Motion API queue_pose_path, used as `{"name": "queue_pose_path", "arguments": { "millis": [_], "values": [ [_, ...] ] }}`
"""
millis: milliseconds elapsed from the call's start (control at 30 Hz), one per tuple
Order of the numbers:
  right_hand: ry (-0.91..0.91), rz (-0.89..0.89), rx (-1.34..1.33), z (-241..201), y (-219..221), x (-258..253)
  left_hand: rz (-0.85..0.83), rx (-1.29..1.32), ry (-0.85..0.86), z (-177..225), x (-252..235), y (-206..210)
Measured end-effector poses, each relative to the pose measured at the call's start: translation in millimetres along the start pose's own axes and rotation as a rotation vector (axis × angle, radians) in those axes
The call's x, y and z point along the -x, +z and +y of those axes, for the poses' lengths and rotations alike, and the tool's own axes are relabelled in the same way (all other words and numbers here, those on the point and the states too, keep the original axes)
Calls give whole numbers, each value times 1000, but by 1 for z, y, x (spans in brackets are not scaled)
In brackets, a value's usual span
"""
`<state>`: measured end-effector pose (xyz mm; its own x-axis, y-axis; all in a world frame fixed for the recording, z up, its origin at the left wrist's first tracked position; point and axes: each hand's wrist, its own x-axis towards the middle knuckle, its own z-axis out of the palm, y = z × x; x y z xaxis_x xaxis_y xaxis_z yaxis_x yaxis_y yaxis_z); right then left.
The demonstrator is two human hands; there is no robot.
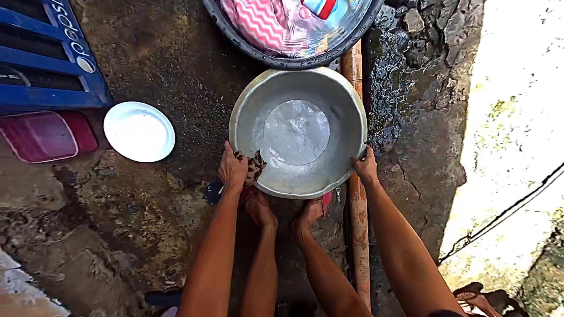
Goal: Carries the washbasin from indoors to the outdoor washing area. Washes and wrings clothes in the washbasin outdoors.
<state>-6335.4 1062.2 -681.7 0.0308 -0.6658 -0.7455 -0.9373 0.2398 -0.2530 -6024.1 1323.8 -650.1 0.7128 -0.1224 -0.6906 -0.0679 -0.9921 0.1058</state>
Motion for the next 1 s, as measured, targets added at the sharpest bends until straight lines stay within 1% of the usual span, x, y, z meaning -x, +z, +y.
{"name": "queue_pose_path", "arguments": {
  "millis": [33, 100, 200, 267, 333, 367, 400, 433, 467, 500, 533, 600, 633, 667, 733, 800, 867, 900, 933, 967, 1000],
  "values": [
    [-31, -1, 8, 3, 2, 6, 52, 22, 31, 5, 12, 3],
    [-103, 6, 39, 7, 3, 17, 89, 113, 116, 22, 36, 2],
    [-184, 54, 127, 15, -6, 53, -3, 358, 193, 51, 78, -1],
    [-216, 65, 156, 17, -19, 85, -17, 443, 215, 72, 107, -12],
    [-235, 37, 174, 15, -35, 119, -30, 466, 250, 95, 145, -50],
    [-231, 16, 190, 15, -42, 137, -27, 524, 312, 102, 168, -77],
    [-215, -10, 203, 16, -50, 154, -6, 632, 423, 107, 194, -105],
    [-204, -27, 211, 15, -57, 169, 8, 788, 571, 110, 220, -137],
    [-199, -35, 216, 13, -64, 181, -25, 961, 737, 112, 247, -170],
    [-192, -49, 218, 10, -71, 191, -100, 1114, 893, 114, 276, -203],
    [-187, -68, 224, 10, -77, 199, -212, 1215, 1013, 115, 306, -231],
    [-150, -126, 273, 23, -88, 220, -396, 1236, 1163, 112, 372, -265],
    [-147, -148, 307, 33, -94, 229, -459, 1211, 1198, 112, 402, -271],
    [-159, -179, 315, 32, -101, 234, -521, 1177, 1217, 113, 424, -271],
    [-188, -229, 326, 20, -113, 240, -627, 1154, 1209, 114, 451, -258],
    [-202, -245, 344, 23, -119, 244, -652, 1168, 1193, 117, 464, -241],
    [-238, -248, 367, 39, -126, 250, -639, 1163, 1204, 124, 467, -234],
    [-280, -209, 322, 48, -128, 257, -627, 1165, 1216, 129, 464, -235],
    [-287, -159, 217, 45, -134, 274, -615, 1171, 1227, 136, 461, -240],
    [-208, -138, 92, 17, -150, 304, -598, 1181, 1236, 142, 457, -247],
    [8, -260, 51, -41, -183, 343, -580, 1197, 1244, 147, 454, -255]
  ]
}}
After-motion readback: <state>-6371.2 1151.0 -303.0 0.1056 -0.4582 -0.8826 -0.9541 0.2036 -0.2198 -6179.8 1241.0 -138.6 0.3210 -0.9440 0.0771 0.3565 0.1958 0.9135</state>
